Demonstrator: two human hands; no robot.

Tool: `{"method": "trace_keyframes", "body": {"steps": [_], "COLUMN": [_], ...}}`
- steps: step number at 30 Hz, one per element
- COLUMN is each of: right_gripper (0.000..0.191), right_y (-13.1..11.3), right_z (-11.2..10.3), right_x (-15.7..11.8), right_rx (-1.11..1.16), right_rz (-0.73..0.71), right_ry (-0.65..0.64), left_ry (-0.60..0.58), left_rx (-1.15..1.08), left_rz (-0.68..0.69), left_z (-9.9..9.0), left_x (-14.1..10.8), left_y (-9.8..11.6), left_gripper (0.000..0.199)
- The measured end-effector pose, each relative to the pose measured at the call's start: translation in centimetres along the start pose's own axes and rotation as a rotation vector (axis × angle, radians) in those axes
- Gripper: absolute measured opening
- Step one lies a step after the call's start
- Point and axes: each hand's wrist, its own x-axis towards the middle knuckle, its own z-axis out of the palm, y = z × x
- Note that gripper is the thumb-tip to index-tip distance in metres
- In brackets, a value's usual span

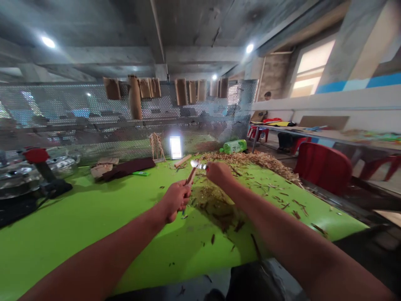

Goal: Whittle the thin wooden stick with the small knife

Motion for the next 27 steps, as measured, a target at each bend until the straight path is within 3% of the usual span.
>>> {"method": "trace_keyframes", "body": {"steps": [3, 6, 10, 14, 20, 27], "right_gripper": [0.038, 0.039, 0.035, 0.037, 0.031, 0.032], "right_y": [4.3, 5.6, 1.4, -2.4, -3.2, -3.7], "right_z": [-1.1, -1.3, -0.2, 0.7, 0.6, 0.3], "right_x": [1.8, 2.0, 0.1, -2.2, -3.3, -3.7], "right_rx": [0.051, 0.113, 0.203, 0.165, -0.063, -0.113], "right_rz": [0.244, 0.257, 0.064, -0.152, -0.201, -0.218], "right_ry": [-0.022, 0.078, 0.119, 0.06, -0.037, -0.055], "left_ry": [-0.123, -0.114, 0.029, 0.02, -0.074, -0.038], "left_rx": [-0.007, -0.125, -0.145, -0.074, -0.013, 0.175], "left_rz": [-0.001, 0.05, 0.074, 0.074, 0.053, 0.163], "left_z": [0.7, 0.7, -0.5, -1.0, -1.1, -1.4], "left_x": [-1.0, -0.5, 1.2, 1.8, 1.4, 1.7], "left_y": [-0.4, -0.6, -0.7, -0.7, -0.6, -0.7], "left_gripper": [0.026, 0.025, 0.021, 0.018, 0.023, 0.021]}}
